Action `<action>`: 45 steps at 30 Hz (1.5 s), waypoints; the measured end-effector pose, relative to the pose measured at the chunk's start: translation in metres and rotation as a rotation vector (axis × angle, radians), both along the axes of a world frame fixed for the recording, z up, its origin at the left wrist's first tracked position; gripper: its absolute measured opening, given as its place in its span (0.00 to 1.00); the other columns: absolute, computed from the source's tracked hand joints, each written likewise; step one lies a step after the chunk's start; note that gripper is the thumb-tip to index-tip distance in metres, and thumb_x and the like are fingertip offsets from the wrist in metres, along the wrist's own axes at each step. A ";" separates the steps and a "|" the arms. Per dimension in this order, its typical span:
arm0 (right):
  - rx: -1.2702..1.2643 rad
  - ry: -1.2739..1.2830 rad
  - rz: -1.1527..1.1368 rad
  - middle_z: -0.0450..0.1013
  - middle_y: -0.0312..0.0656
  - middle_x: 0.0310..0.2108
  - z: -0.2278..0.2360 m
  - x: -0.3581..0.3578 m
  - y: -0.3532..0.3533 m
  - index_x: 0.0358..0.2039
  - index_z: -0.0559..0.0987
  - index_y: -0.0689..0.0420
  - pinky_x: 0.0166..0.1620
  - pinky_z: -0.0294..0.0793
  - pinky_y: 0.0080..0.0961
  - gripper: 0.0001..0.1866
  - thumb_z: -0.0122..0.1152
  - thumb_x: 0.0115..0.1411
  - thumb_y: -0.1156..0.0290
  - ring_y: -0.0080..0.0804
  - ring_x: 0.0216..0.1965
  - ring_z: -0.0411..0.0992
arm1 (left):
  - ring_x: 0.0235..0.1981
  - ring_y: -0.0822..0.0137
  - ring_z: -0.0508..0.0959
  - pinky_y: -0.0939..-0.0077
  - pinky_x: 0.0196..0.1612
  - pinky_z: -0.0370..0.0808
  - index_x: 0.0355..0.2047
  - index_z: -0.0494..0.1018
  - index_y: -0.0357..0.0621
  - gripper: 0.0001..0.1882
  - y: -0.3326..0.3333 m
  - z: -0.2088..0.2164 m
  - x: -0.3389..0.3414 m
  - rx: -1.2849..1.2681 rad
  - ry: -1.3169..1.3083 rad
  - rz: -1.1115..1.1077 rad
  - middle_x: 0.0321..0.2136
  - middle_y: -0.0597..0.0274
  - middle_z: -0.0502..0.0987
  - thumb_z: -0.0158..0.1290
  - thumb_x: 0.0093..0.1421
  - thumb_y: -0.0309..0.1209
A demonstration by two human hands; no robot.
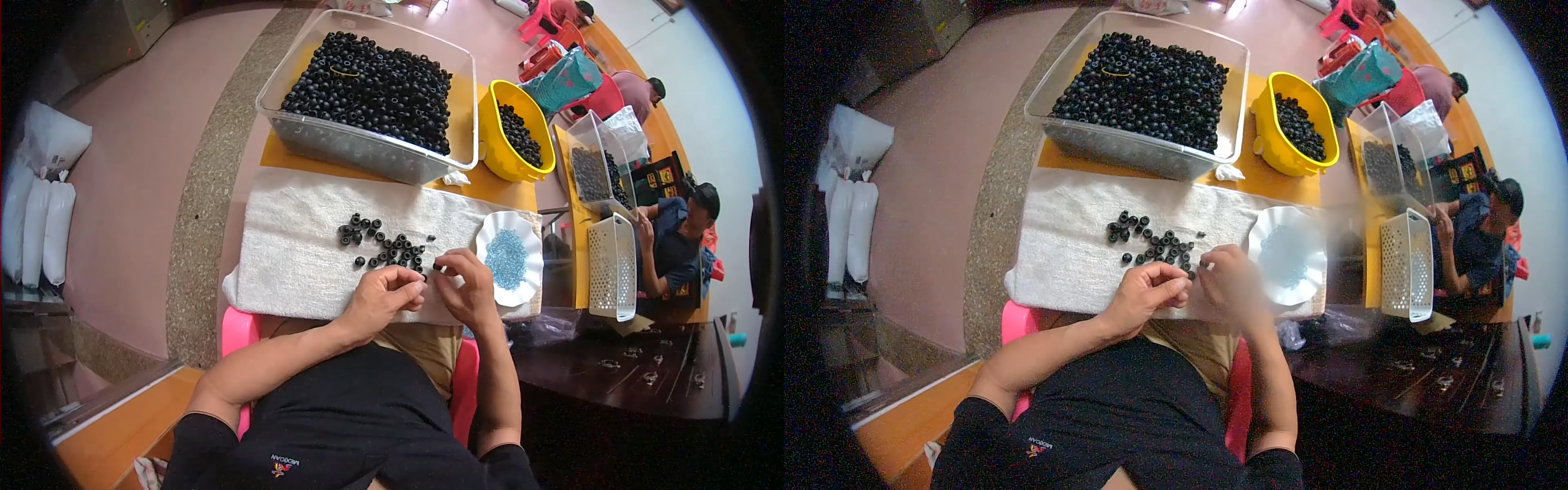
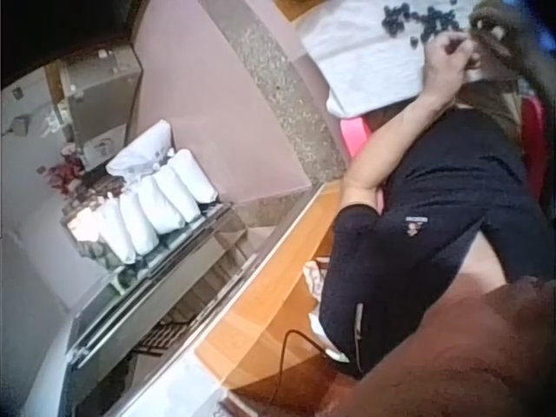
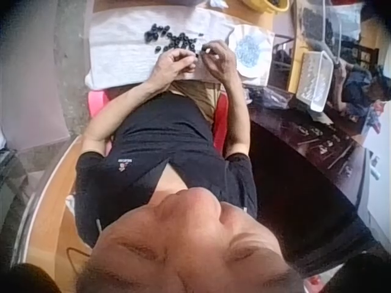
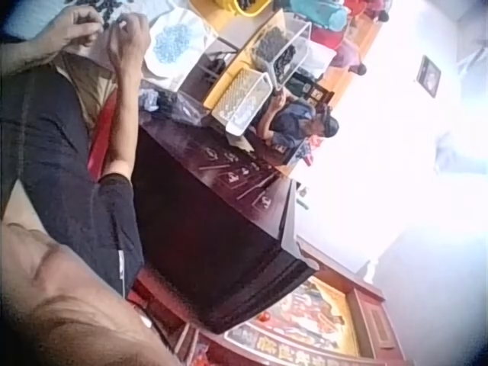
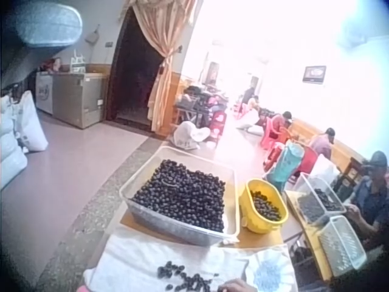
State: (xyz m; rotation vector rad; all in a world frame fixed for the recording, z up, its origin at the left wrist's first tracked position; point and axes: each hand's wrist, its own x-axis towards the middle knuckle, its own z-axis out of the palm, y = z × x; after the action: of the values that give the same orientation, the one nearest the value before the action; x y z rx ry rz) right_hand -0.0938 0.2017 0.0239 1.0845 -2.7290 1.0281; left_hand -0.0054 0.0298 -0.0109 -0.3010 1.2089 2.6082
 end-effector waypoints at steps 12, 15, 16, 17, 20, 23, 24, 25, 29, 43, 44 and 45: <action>-0.252 -0.043 0.100 0.77 0.47 0.36 0.014 0.037 -0.005 0.38 0.78 0.63 0.39 0.76 0.26 0.16 0.67 0.47 0.85 0.36 0.37 0.78 | 0.35 0.74 0.78 0.78 0.40 0.79 0.43 0.73 0.37 0.10 -0.003 0.001 -0.002 0.006 0.062 0.003 0.36 0.61 0.78 0.55 0.63 0.26; -0.293 -0.122 0.046 0.77 0.47 0.36 0.009 0.040 -0.003 0.39 0.77 0.64 0.40 0.76 0.27 0.16 0.67 0.47 0.85 0.37 0.37 0.78 | 0.35 0.73 0.79 0.78 0.40 0.80 0.42 0.73 0.37 0.09 -0.004 0.002 -0.002 0.029 0.053 -0.003 0.36 0.61 0.78 0.56 0.62 0.25; -0.287 -0.092 0.041 0.77 0.47 0.36 0.008 0.041 -0.003 0.39 0.77 0.63 0.40 0.76 0.28 0.17 0.67 0.47 0.85 0.38 0.37 0.78 | 0.35 0.73 0.79 0.77 0.40 0.80 0.42 0.72 0.37 0.09 -0.004 0.002 -0.002 0.051 0.039 0.003 0.36 0.61 0.78 0.56 0.61 0.25; -0.282 -0.062 0.036 0.77 0.47 0.37 0.007 0.041 -0.004 0.40 0.77 0.63 0.41 0.76 0.28 0.18 0.67 0.46 0.85 0.38 0.37 0.77 | 0.35 0.73 0.79 0.77 0.40 0.80 0.42 0.72 0.37 0.09 -0.003 0.002 -0.002 0.052 0.041 -0.002 0.36 0.61 0.78 0.56 0.61 0.25; -0.297 0.021 0.057 0.76 0.44 0.37 0.008 0.042 -0.006 0.40 0.77 0.60 0.42 0.75 0.30 0.17 0.67 0.49 0.82 0.39 0.38 0.76 | 0.35 0.72 0.79 0.77 0.40 0.80 0.41 0.72 0.37 0.09 -0.003 0.002 -0.002 0.054 0.039 0.019 0.35 0.60 0.78 0.56 0.61 0.24; -0.270 0.029 0.059 0.75 0.45 0.38 0.013 0.044 -0.009 0.40 0.77 0.59 0.42 0.75 0.31 0.17 0.68 0.49 0.82 0.41 0.38 0.76 | 0.33 0.75 0.78 0.81 0.39 0.78 0.41 0.73 0.37 0.09 -0.003 0.006 0.000 0.077 0.018 0.024 0.34 0.63 0.78 0.56 0.61 0.25; -0.282 0.023 0.057 0.76 0.45 0.37 0.010 0.044 -0.008 0.40 0.77 0.58 0.41 0.75 0.32 0.18 0.68 0.47 0.82 0.43 0.38 0.76 | 0.33 0.75 0.78 0.81 0.39 0.78 0.41 0.73 0.37 0.09 -0.003 0.008 0.000 0.072 0.007 0.023 0.34 0.63 0.78 0.56 0.61 0.25; -0.280 0.025 0.053 0.76 0.45 0.37 0.011 0.043 -0.007 0.40 0.77 0.58 0.41 0.75 0.32 0.18 0.68 0.47 0.82 0.43 0.38 0.76 | 0.33 0.75 0.78 0.81 0.39 0.78 0.41 0.73 0.37 0.09 -0.003 0.008 0.000 0.067 -0.003 0.021 0.34 0.63 0.78 0.56 0.61 0.25; -0.262 0.012 0.089 0.76 0.44 0.35 0.014 0.041 -0.004 0.41 0.76 0.57 0.40 0.75 0.32 0.20 0.67 0.46 0.82 0.42 0.37 0.76 | 0.33 0.75 0.78 0.80 0.39 0.78 0.42 0.72 0.37 0.10 -0.006 0.007 -0.002 0.070 0.009 -0.035 0.34 0.62 0.78 0.57 0.61 0.25; -0.276 0.073 0.112 0.77 0.44 0.34 0.018 0.044 -0.007 0.40 0.78 0.58 0.38 0.76 0.30 0.20 0.70 0.44 0.83 0.41 0.36 0.77 | 0.37 0.68 0.80 0.72 0.43 0.81 0.41 0.71 0.38 0.10 -0.009 0.013 -0.003 0.106 -0.038 -0.117 0.37 0.59 0.78 0.57 0.59 0.23; -0.270 0.095 0.097 0.77 0.44 0.33 0.019 0.045 -0.008 0.39 0.78 0.57 0.37 0.76 0.30 0.20 0.70 0.43 0.82 0.41 0.35 0.77 | 0.37 0.68 0.80 0.72 0.43 0.81 0.41 0.71 0.38 0.10 -0.009 0.013 -0.004 0.106 -0.037 -0.118 0.37 0.59 0.78 0.57 0.59 0.23; -0.265 0.117 0.083 0.77 0.44 0.33 0.019 0.046 -0.008 0.39 0.77 0.57 0.36 0.76 0.31 0.20 0.70 0.43 0.82 0.42 0.35 0.77 | 0.38 0.68 0.80 0.72 0.43 0.81 0.41 0.71 0.38 0.10 -0.010 0.013 -0.004 0.106 -0.051 -0.126 0.37 0.59 0.78 0.57 0.59 0.23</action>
State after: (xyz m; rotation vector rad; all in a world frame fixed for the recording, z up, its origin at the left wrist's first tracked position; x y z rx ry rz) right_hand -0.0478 0.1933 0.0431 1.1776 -2.3916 1.2502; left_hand -0.0089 0.0202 0.0020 -0.2606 1.0340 2.5285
